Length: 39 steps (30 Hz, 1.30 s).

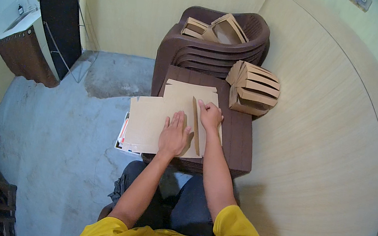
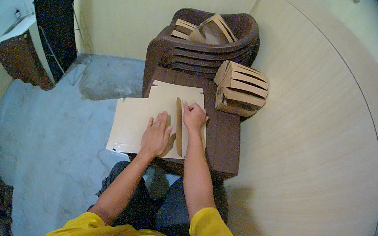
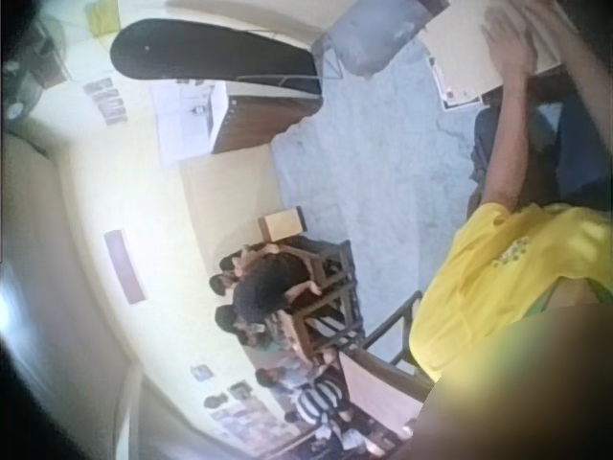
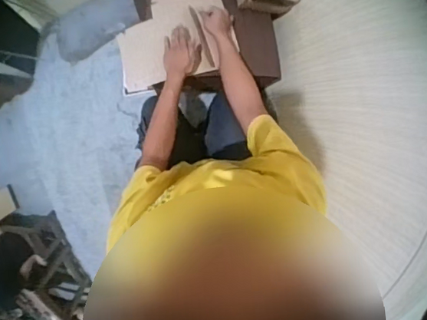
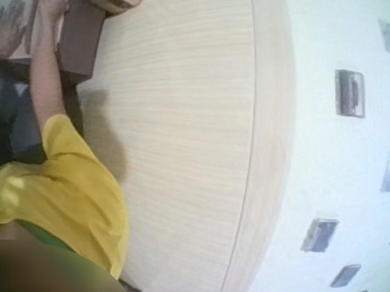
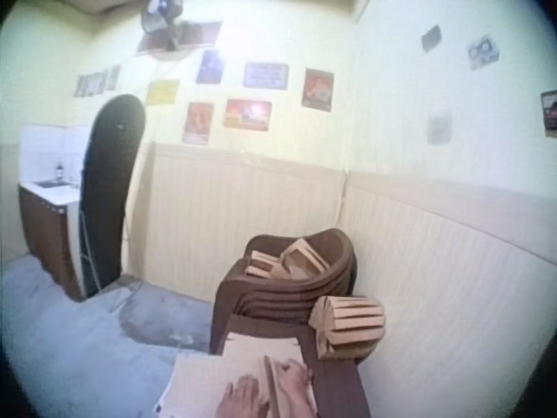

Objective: The person folds flat cardboard pieces into small boxes by hand, tucking flaps and securing them with small fasteners. Completed boxes are stacked on a nearby chair while additional flat pieces are taken from a pile on the table.

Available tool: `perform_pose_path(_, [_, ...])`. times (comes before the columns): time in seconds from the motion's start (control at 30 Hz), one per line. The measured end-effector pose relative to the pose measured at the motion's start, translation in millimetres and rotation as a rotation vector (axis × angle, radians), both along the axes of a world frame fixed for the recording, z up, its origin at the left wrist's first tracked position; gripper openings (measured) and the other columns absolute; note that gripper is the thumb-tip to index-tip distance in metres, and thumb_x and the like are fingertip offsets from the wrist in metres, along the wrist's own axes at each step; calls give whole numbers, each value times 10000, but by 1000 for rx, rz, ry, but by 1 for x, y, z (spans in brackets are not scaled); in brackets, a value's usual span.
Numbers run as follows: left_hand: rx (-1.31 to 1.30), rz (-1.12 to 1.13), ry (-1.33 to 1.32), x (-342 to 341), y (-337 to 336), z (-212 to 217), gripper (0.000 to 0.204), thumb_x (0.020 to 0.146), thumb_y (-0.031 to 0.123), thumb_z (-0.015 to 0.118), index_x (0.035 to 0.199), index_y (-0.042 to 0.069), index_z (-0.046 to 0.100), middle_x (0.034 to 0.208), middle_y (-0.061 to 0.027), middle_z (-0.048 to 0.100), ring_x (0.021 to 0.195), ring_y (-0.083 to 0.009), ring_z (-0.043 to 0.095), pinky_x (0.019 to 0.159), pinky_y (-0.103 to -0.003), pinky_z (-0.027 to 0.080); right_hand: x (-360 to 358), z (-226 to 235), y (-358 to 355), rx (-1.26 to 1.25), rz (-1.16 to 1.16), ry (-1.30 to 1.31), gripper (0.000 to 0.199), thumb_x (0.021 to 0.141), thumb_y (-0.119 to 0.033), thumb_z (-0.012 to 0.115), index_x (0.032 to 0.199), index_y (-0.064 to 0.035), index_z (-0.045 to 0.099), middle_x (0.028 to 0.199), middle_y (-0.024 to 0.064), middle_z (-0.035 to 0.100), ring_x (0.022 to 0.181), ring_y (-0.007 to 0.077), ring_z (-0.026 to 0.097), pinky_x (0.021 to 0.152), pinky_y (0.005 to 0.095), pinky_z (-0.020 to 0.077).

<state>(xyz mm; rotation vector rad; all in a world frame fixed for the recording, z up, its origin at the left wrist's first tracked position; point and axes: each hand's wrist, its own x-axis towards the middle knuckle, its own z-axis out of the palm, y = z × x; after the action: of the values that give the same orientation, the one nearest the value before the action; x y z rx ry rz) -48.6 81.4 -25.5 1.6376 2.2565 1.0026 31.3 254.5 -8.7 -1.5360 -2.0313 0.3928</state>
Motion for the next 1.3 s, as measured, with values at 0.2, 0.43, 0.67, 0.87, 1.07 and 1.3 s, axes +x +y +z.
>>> perform_pose_path(0.2, [-105, -86, 383, 8, -11, 10, 570, 1053, 493, 528, 1619, 446, 481, 1738, -213, 350, 1627, -498, 225, 1286, -739, 90, 61, 0, -49, -227, 348, 306, 551, 939, -402, 803, 1329, -30, 688, 1069, 226, 781, 981, 369, 760, 871, 452, 598])
perform_pose_path(0.43, [-237, -213, 266, 1, -16, 27, 481, 968, 443, 649, 1449, 446, 671, 1738, -174, 362, 1624, -526, 208, 1227, -838, 89, 104, 19, -69, -295, 291, 61, 540, 857, -217, 862, 1341, -27, 715, 1014, 171, 778, 901, 289, 759, 836, 412, 597])
perform_pose_path(0.67, [-108, -258, 124, -6, -22, 23, 308, 876, 385, 721, 1040, 133, 787, 1434, -128, 618, 1416, -394, 512, 1262, -680, 277, 100, 10, -64, 28, 223, -11, 487, 847, -253, 871, 1267, -35, 755, 973, 171, 766, 905, 324, 747, 855, 434, 592])
perform_pose_path(0.87, [65, -144, 197, 19, -36, 24, 458, 944, 457, 706, 1318, 193, 713, 1401, -97, 617, 1414, -327, 499, 1271, -611, 293, 100, 0, -57, -72, 259, 193, 440, 834, -103, 870, 1256, -43, 757, 1028, 167, 747, 907, 284, 720, 840, 394, 579])
perform_pose_path(1.07, [32, -110, 249, 23, -34, 23, 412, 991, 451, 678, 1335, 229, 718, 1418, -85, 610, 1432, -294, 484, 1270, -584, 282, 115, 4, -73, 50, 404, 199, 554, 791, 12, 854, 1325, -54, 722, 1074, 124, 726, 927, 234, 694, 839, 352, 576])
perform_pose_path(1.3, [76, -161, 150, 12, -26, 21, 402, 1005, 391, 671, 1360, 206, 714, 1416, -103, 641, 1417, -320, 521, 1259, -569, 302, 110, -18, -70, -25, 254, 461, 526, 841, 34, 813, 1350, -53, 714, 1113, 97, 714, 950, 200, 689, 794, 312, 584])
